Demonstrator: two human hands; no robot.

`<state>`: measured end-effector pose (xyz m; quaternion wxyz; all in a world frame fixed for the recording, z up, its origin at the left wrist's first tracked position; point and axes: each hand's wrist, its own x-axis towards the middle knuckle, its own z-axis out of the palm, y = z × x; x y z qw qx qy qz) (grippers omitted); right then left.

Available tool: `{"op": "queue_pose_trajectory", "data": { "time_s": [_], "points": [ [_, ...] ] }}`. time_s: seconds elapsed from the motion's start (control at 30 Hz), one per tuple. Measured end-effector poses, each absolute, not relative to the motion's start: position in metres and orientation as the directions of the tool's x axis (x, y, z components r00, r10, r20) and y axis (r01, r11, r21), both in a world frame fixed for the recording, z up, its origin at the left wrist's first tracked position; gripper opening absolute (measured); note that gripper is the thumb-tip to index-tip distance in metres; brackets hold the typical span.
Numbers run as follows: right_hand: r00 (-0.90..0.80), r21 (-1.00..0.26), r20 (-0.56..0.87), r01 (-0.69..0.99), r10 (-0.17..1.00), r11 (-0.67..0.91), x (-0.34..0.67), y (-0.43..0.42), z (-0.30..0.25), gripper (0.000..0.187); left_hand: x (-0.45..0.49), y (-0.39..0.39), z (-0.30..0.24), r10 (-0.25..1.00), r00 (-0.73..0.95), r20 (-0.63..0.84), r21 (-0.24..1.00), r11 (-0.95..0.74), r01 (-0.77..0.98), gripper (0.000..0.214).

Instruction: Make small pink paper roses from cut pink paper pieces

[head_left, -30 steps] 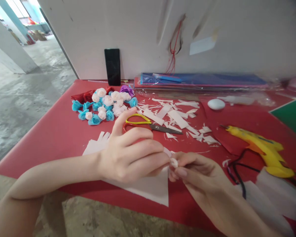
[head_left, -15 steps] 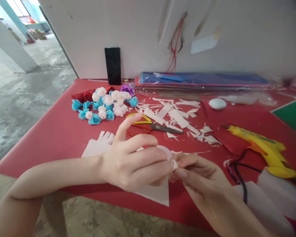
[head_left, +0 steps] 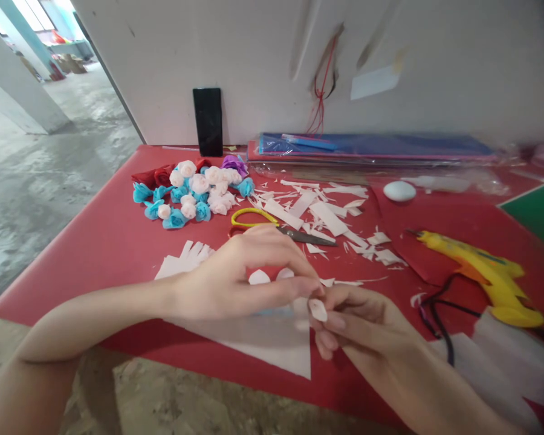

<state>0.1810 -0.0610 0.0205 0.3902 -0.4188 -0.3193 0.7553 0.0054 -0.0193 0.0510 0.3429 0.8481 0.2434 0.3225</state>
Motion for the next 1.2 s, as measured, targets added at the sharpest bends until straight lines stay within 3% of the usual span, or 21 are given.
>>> {"op": "queue_pose_trajectory", "data": {
  "time_s": [0.13, 0.37, 0.9, 1.2],
  "points": [
    [-0.424, -0.771, -0.423, -0.297, 0.801, -0.564, 0.183, -0.060, 0.019, 0.006, 0.004, -0.015, 0.052, 0.643, 0.755, 0.128, 0.925, -0.353, 0.143, 0.007],
    [-0.581, -0.741, -0.369, -0.287, 0.725, -0.607, 0.185, -0.056, 0.015, 0.004, 0.001, -0.016, 0.053, 0.638, 0.768, -0.059, 0.973, -0.135, 0.187, 0.009],
    [-0.627, -0.707, -0.333, -0.328, 0.704, -0.627, 0.184, -0.047, 0.008, 0.006, 0.002, -0.016, 0.056, 0.637, 0.764, -0.103, 0.957, -0.145, 0.250, 0.009],
    [-0.657, -0.701, -0.320, -0.321, 0.683, -0.637, 0.185, -0.050, 0.003, 0.003, 0.001, -0.019, 0.053, 0.643, 0.766, -0.014, 0.935, -0.263, 0.238, 0.008]
  ]
}}
